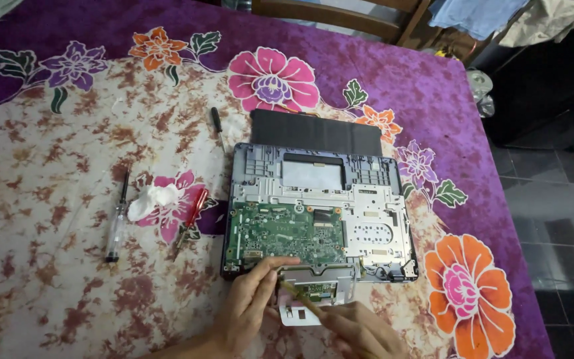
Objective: Disassembling a laptop to access and clean internal electronic components using a screwdriver and a small brush.
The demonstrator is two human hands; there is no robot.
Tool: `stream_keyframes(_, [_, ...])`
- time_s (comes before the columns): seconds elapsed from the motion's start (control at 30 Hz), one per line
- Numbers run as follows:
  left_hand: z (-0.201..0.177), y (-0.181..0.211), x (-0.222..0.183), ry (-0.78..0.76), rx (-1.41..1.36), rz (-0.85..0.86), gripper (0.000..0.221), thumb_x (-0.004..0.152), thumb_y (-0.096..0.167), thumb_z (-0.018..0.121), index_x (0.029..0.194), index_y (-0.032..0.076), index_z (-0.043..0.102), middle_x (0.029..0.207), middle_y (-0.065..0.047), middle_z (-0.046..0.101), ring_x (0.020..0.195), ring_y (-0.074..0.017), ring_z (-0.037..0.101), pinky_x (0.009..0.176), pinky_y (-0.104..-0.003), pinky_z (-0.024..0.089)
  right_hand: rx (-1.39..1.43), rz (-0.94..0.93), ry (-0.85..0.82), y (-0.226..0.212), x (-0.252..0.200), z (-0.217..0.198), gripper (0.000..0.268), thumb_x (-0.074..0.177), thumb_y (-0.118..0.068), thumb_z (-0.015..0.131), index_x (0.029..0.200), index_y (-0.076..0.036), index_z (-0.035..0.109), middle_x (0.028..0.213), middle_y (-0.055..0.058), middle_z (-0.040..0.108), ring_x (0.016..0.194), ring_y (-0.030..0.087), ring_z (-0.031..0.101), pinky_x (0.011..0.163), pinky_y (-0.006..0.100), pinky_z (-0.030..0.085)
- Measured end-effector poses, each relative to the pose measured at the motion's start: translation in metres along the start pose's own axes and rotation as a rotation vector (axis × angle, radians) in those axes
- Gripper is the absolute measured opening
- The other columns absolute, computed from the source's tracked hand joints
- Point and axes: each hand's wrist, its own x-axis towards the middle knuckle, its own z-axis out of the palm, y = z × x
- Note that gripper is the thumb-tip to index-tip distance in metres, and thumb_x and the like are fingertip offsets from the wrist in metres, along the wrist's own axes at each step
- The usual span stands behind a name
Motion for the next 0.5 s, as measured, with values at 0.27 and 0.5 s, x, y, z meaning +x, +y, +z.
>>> stream_keyframes(0.27, [0.002, -0.015, 0.000, -0.013, -0.068, -0.018, 0.049, 0.108, 0.036, 0.040, 0.139, 0.014, 0.071, 0.056, 0.006, 0.028, 0.048, -0.0082, 0.024, 0.051, -0.028, 0.022, -0.017, 0.025, 0.074, -0.001, -0.008, 0.012, 0.029, 0.103, -0.034, 0.051, 0.097, -0.013, 0.071, 0.068, -0.004, 0.066, 0.056, 0.006, 0.063, 0.052, 0.017, 0.050])
stream_keyframes(0.5, [0.001, -0.007, 0.000, -0.009, -0.053, 0.012, 0.047, 0.106, 0.037, 0.043, 0.136, 0.015, 0.073, 0.057, 0.007, 0.029, 0.049, -0.0078, 0.026, 0.051, -0.026, 0.022, -0.066, 0.118, -0.075, 0.001, -0.011, 0.002, 0.022, 0.101, -0.030, 0.055, 0.103, -0.016, 0.071, 0.073, -0.005, 0.069, 0.060, 0.007, 0.065, 0.052, 0.019, 0.052])
